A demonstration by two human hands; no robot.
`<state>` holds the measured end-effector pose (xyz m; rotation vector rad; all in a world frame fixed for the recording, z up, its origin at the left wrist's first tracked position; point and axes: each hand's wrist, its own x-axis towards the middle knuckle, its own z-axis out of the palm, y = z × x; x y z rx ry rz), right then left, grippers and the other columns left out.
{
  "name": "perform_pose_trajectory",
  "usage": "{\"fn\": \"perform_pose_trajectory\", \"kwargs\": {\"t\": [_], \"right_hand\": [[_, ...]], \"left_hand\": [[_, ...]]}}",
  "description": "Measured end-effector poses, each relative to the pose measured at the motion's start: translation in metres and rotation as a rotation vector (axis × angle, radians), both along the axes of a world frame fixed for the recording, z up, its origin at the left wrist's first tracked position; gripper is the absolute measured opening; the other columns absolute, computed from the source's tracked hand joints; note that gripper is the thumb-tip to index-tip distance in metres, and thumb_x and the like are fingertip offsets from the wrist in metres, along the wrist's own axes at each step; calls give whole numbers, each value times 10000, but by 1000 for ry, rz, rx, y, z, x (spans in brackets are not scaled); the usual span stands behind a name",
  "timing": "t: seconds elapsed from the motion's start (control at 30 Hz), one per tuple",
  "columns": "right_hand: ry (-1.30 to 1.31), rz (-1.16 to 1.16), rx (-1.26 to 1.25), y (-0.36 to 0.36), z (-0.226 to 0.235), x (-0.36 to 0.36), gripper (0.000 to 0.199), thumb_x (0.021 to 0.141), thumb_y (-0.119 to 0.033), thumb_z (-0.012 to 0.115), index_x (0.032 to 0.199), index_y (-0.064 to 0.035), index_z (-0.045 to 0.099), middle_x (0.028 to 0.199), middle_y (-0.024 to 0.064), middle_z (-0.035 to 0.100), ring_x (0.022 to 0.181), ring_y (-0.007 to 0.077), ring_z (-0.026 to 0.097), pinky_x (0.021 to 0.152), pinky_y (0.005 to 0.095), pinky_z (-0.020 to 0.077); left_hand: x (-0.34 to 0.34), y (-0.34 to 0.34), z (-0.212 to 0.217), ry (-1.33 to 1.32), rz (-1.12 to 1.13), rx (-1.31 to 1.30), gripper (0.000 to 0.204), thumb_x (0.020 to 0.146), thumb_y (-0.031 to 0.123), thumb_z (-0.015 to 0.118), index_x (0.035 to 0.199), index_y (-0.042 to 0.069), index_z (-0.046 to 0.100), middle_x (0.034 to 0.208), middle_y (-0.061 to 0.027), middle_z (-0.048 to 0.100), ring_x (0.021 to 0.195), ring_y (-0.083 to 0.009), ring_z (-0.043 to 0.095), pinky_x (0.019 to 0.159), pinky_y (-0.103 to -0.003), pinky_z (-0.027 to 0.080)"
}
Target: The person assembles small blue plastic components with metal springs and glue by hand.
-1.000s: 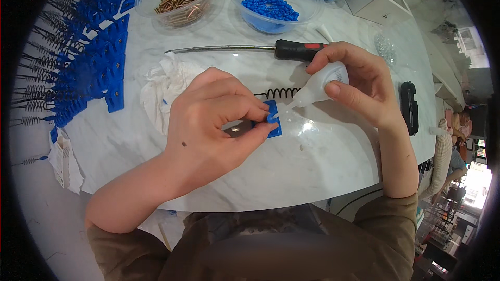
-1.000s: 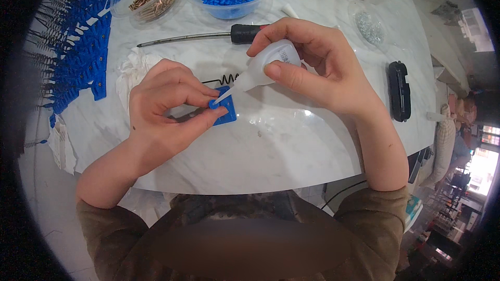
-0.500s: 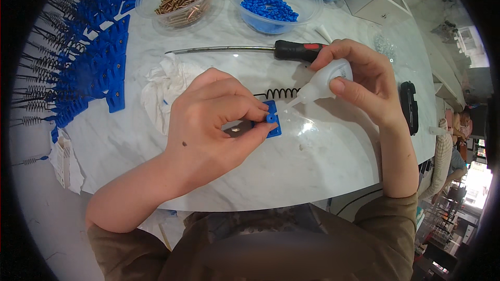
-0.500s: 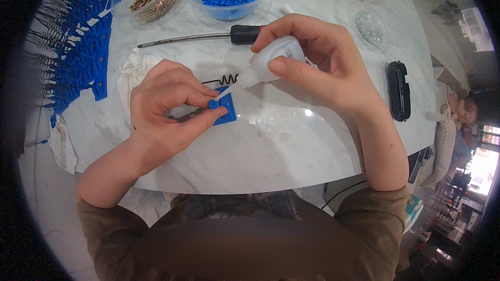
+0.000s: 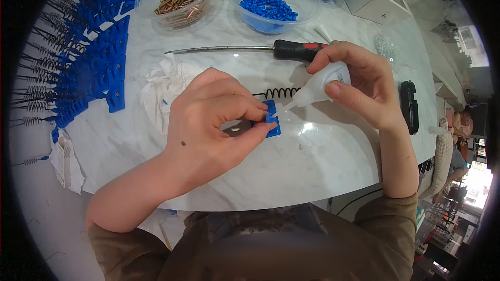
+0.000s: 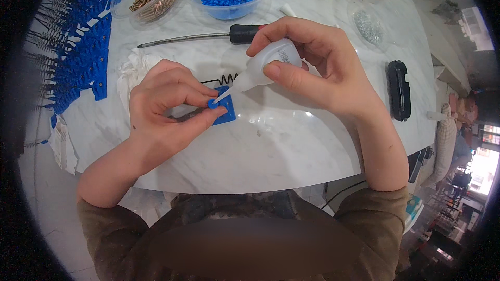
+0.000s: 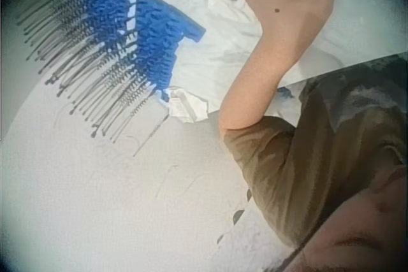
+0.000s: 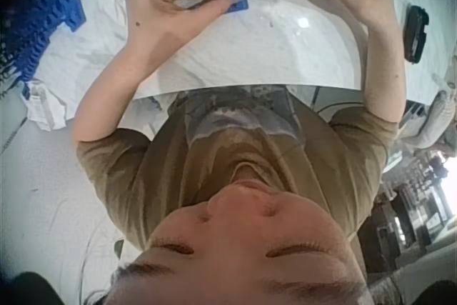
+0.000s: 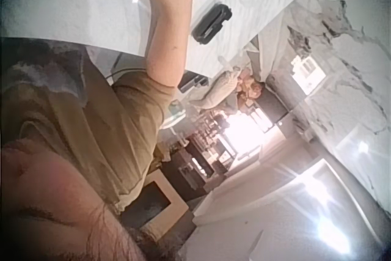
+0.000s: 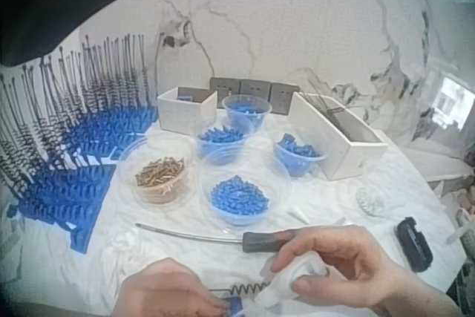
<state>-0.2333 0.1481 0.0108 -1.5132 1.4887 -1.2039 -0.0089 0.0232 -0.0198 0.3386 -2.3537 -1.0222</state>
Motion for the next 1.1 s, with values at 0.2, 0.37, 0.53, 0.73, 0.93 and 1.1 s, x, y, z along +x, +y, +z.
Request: {"fn": "perform_pose_trajectory", "kwargs": {"t": [0.2,0.37,0.53,0.73,0.93,1.1], "right_hand": [[61,-4,-34,2,1,0,276,825,-133,660,1061,10,643,980,39,660,832,89,590,708,223,442],[141,14,-98,3,4,0,283,810,-106,660,1065,15,640,984,43,666,775,72,565,632,202,407],[115,0,-74,4,6,2,274,811,-105,654,1056,18,644,972,39,660,762,60,553,640,197,407],[15,-95,41,4,15,11,325,741,-117,652,1015,59,641,943,83,616,820,130,541,710,239,381],[47,-82,30,4,12,10,324,741,-118,656,1014,57,643,924,78,609,806,129,532,703,241,374],[61,-93,32,5,15,11,323,738,-113,654,1012,58,645,917,82,610,809,134,533,716,246,377]], "left_hand": [[0,1,0,-8,3,4,169,619,25,831,688,83,688,794,-19,698,782,-185,595,701,-313,464],[0,2,1,-29,16,-6,168,613,30,833,692,84,695,795,-17,697,787,-181,593,701,-308,467],[0,1,-1,-22,24,-9,161,615,32,831,690,79,697,793,-19,695,785,-177,593,701,-304,465],[0,0,0,-23,10,-13,163,607,28,832,686,78,698,783,-18,693,775,-173,592,695,-299,459],[0,1,0,-9,15,-25,159,608,28,831,692,79,706,780,-17,694,771,-171,589,698,-301,458],[0,1,0,-18,19,-19,152,613,31,830,698,79,713,783,-17,695,771,-171,588,702,-300,458]]}}
